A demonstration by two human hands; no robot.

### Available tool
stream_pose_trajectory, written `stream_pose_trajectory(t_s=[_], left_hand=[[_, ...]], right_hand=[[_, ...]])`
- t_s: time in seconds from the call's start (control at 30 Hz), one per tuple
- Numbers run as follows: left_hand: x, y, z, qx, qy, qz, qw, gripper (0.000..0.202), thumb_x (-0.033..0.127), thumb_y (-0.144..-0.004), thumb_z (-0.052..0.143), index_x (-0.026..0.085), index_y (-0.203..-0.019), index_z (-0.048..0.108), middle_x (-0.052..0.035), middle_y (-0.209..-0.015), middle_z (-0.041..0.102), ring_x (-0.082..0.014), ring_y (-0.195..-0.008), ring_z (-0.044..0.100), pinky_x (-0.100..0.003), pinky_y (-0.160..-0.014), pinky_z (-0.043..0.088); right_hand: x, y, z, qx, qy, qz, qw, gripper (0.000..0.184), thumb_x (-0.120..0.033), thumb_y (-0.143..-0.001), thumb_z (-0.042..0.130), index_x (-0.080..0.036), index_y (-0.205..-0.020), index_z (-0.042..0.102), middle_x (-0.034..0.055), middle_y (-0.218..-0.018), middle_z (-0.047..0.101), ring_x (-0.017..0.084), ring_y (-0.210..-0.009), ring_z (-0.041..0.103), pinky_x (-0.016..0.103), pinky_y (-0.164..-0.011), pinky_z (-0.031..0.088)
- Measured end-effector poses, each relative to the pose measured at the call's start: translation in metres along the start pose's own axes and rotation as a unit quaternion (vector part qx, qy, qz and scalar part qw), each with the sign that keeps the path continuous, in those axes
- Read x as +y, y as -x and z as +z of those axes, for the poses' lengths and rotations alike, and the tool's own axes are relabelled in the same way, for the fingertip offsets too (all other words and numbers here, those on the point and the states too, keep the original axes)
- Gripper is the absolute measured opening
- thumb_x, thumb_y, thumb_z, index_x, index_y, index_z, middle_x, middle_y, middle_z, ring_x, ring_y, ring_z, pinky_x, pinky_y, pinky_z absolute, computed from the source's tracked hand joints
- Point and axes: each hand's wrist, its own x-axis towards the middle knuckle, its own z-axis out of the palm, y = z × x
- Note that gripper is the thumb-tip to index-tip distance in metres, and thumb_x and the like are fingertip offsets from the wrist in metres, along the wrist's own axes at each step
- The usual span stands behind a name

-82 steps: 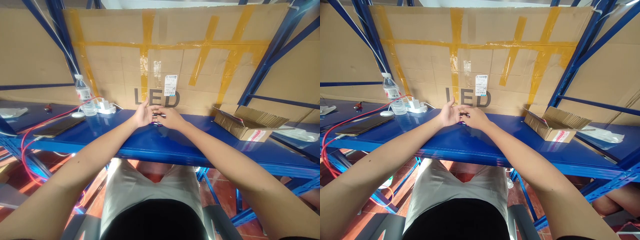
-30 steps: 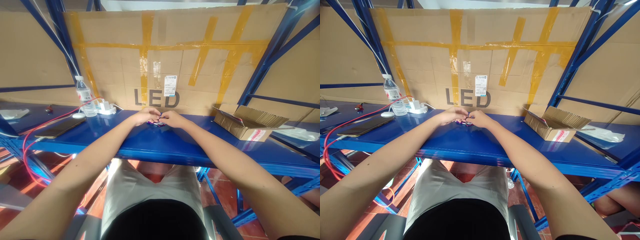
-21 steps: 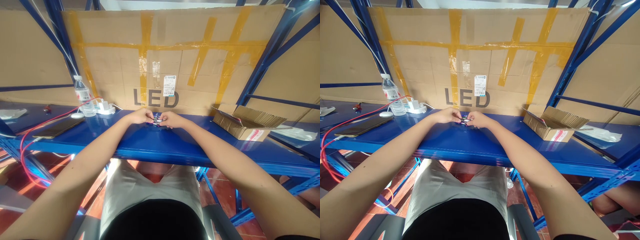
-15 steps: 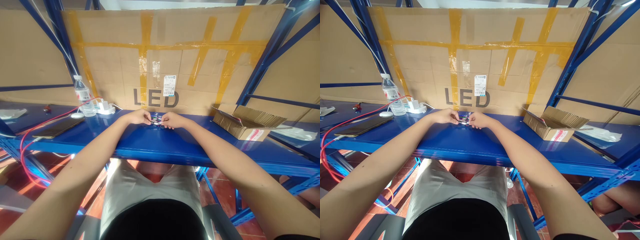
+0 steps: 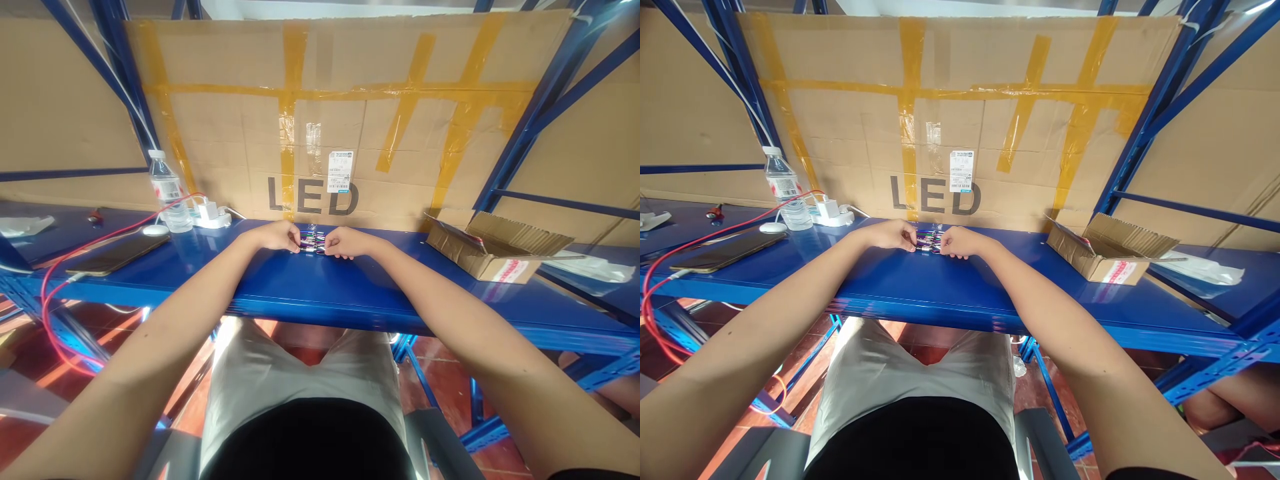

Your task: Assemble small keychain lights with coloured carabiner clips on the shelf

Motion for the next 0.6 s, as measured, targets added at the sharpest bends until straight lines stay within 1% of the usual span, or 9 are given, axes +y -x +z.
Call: stream_pose_trajectory(t_s=[0.13,0.2,0.27,0.37,0.53,0.6], left_hand=[[-0.0006,-0.0003,-0.0003,0.001,0.000,0.001,1.000,0.030,0.040,-0.065,0.078,0.019,-0.087,0.077,-0.0033,-0.085,0.077,-0.0198,-0.081,0.067,-0.028,-0.072,0.046],[0.0002,0.0004,-0.0007,-0.001,0.001,0.000,1.000,0.030,0.040,-0.066,0.077,0.019,-0.088,0.077,-0.0037,-0.087,0.077,-0.0199,-0.082,0.067,-0.028,-0.074,0.047],[0.0017,0.0016,-0.0012,-0.002,0.004,-0.003,1.000,0.031,0.041,-0.066,0.078,0.019,-0.088,0.077,-0.0042,-0.089,0.077,-0.0203,-0.083,0.068,-0.029,-0.076,0.047],[0.0043,0.0034,-0.0016,0.000,0.013,-0.007,1.000,0.033,0.043,-0.066,0.079,0.019,-0.089,0.076,-0.0050,-0.090,0.078,-0.0209,-0.085,0.069,-0.030,-0.078,0.048],[0.0078,0.0048,0.0002,0.007,0.009,-0.012,1.000,0.032,0.043,-0.066,0.078,0.019,-0.088,0.076,-0.0055,-0.091,0.078,-0.0215,-0.086,0.069,-0.030,-0.078,0.049],[0.0086,0.0050,0.0010,0.014,0.005,-0.015,1.000,0.031,0.042,-0.067,0.078,0.019,-0.087,0.076,-0.0053,-0.091,0.078,-0.0214,-0.086,0.069,-0.030,-0.077,0.049]], right_hand=[[0.0031,-0.0016,-0.0011,0.008,0.006,0.000,1.000,0.007,-0.019,-0.085,0.072,-0.018,-0.081,0.066,-0.0003,-0.067,0.062,0.010,-0.053,0.056,0.021,-0.046,0.046],[0.0036,-0.0019,-0.0014,0.015,0.010,-0.001,1.000,0.009,-0.021,-0.084,0.075,-0.018,-0.086,0.067,-0.0009,-0.066,0.062,0.010,-0.052,0.055,0.021,-0.046,0.045],[0.0037,-0.0020,-0.0016,0.021,0.015,0.001,1.000,0.014,-0.024,-0.083,0.077,-0.018,-0.093,0.067,-0.0016,-0.065,0.061,0.010,-0.050,0.054,0.021,-0.046,0.045],[0.0034,-0.0011,-0.0019,0.018,0.015,0.000,1.000,0.019,-0.027,-0.084,0.077,-0.019,-0.098,0.067,-0.0021,-0.066,0.060,0.009,-0.048,0.053,0.021,-0.045,0.045],[0.0030,-0.0001,-0.0007,0.012,0.026,-0.003,1.000,0.012,-0.025,-0.086,0.074,-0.020,-0.095,0.068,-0.0002,-0.071,0.062,0.010,-0.054,0.054,0.020,-0.048,0.045],[0.0046,-0.0020,-0.0002,0.025,0.049,0.004,0.998,0.010,-0.022,-0.088,0.070,-0.020,-0.097,0.068,0.0008,-0.075,0.064,0.010,-0.054,0.055,0.021,-0.049,0.045]])
